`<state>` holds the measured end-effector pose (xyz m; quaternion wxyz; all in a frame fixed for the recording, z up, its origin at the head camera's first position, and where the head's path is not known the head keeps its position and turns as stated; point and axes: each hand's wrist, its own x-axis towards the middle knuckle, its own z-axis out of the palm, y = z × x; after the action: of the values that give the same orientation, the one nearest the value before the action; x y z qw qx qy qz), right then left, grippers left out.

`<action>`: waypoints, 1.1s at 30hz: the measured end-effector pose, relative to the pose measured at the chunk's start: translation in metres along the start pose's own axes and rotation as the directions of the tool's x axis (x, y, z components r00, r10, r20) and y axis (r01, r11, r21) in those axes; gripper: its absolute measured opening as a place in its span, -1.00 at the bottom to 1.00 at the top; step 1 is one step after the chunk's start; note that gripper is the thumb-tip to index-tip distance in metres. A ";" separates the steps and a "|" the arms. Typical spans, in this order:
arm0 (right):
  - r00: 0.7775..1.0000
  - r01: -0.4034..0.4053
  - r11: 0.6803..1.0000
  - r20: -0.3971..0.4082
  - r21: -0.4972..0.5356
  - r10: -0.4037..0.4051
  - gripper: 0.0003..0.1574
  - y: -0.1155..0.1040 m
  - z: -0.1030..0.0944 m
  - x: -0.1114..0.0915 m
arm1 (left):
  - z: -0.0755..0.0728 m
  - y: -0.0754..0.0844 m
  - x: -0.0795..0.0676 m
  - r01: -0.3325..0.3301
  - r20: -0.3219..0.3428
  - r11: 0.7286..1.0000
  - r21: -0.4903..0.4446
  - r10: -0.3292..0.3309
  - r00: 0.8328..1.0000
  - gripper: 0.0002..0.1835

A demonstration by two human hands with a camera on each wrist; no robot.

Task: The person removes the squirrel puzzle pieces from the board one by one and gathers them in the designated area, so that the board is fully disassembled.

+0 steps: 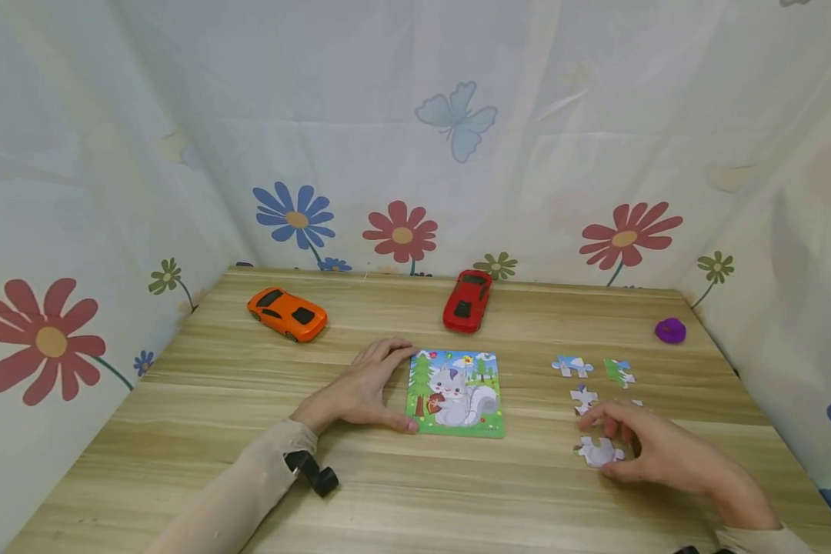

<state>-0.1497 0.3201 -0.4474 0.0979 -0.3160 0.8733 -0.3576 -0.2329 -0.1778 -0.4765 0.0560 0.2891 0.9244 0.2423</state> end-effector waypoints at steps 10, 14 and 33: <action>0.996 0.018 1.000 -0.092 0.014 -0.017 -0.32 -0.017 -0.002 0.007 | -0.001 0.004 -0.001 0.005 0.007 1.000 -0.006 -0.005 1.000 0.47; 0.986 0.037 0.999 -0.164 -0.031 -0.042 -0.24 -0.025 -0.005 0.018 | -0.001 0.003 -0.001 0.005 0.009 1.000 -0.007 -0.005 1.000 0.46; 0.962 0.047 0.999 -0.270 0.003 -0.045 0.18 -0.082 -0.014 0.115 | -0.003 0.003 -0.002 -0.009 0.007 1.000 0.005 0.008 1.000 0.46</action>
<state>-0.2058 0.2113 -0.3752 -0.0289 -0.2840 0.8693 -0.4034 -0.2304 -0.1781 -0.4725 0.0577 0.2941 0.9236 0.2390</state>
